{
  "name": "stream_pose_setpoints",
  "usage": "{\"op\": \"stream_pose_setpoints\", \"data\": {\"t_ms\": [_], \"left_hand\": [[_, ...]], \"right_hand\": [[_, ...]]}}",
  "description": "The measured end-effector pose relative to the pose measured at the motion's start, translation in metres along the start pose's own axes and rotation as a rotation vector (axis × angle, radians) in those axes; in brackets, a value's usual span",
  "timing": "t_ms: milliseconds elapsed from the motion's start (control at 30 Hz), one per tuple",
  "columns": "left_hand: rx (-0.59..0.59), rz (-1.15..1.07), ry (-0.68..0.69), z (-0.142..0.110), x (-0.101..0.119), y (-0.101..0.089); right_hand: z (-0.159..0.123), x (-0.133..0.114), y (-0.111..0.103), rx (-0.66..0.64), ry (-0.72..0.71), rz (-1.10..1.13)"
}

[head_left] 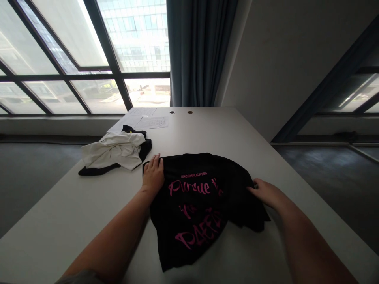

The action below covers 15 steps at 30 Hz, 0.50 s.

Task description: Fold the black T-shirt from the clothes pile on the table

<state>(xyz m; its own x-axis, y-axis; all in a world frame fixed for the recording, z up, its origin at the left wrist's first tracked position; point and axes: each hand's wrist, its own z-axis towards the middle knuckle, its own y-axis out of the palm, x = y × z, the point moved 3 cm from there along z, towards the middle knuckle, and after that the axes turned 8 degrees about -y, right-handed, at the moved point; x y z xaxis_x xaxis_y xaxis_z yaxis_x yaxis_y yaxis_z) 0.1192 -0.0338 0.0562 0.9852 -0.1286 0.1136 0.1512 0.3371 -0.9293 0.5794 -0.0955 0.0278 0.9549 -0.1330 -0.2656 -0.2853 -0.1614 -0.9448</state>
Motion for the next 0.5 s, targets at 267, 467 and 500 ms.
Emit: {"op": "stream_pose_setpoints", "data": {"t_ms": [267,467,500], "left_hand": [[-0.428,-0.278,0.593,-0.044,0.065,-0.011],[-0.571,-0.492,0.754,-0.081,0.084,-0.041],[-0.591,-0.486,0.790,-0.087,0.088,-0.040]], "right_hand": [[0.001,-0.012,-0.014,0.188,0.001,0.553],[0.000,0.021,-0.030,0.332,0.210,0.724],[-0.001,0.026,-0.035,0.396,0.246,0.559]]}}
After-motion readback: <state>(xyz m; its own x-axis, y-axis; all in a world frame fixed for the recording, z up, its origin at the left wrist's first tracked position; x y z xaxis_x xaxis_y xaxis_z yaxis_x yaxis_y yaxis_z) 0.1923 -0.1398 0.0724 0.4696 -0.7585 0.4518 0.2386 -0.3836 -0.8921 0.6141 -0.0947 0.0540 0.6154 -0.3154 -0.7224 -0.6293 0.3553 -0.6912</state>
